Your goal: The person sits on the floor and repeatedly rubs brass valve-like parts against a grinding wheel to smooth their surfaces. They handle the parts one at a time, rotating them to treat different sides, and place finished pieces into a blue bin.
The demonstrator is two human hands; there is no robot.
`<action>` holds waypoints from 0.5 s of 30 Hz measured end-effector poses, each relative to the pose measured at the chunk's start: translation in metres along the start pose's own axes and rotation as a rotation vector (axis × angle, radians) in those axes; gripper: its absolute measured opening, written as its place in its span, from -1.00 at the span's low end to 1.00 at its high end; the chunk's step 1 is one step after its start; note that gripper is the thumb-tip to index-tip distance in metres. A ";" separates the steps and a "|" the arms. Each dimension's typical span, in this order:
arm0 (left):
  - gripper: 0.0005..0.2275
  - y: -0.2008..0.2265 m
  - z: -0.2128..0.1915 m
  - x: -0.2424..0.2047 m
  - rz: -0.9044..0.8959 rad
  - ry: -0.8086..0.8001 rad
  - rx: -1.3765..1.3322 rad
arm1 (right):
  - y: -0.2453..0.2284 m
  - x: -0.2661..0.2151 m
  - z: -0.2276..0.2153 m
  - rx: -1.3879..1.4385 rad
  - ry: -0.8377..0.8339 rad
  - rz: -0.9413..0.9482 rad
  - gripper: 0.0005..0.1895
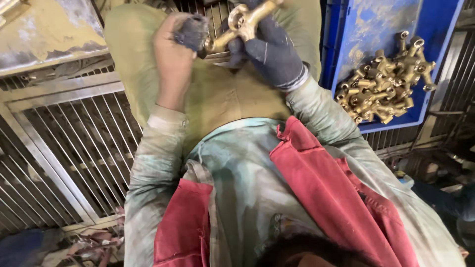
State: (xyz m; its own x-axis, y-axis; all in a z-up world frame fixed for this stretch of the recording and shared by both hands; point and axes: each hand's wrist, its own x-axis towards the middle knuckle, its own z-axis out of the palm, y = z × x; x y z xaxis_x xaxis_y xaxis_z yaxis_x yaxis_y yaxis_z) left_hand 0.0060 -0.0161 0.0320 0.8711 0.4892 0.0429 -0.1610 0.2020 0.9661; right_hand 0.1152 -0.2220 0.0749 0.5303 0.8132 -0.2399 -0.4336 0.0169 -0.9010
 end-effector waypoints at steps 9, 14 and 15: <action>-0.52 0.011 0.019 0.023 -0.455 -0.119 -0.248 | 0.005 0.032 -0.029 -1.061 -0.007 -0.673 -0.32; -0.71 -0.054 0.003 0.056 -0.626 0.025 -0.403 | 0.025 0.081 -0.053 -1.285 -0.030 -0.503 -0.34; -0.71 -0.068 0.001 0.058 -0.700 0.083 -0.432 | 0.032 0.087 -0.054 -1.294 -0.021 -0.482 -0.37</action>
State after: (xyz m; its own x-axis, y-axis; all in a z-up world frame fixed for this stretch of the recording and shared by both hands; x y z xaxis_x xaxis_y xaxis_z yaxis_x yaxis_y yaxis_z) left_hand 0.0675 -0.0022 -0.0313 0.8017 0.1872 -0.5677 0.2270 0.7832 0.5788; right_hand 0.1868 -0.1825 0.0056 0.4172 0.8900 0.1839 0.7732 -0.2412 -0.5866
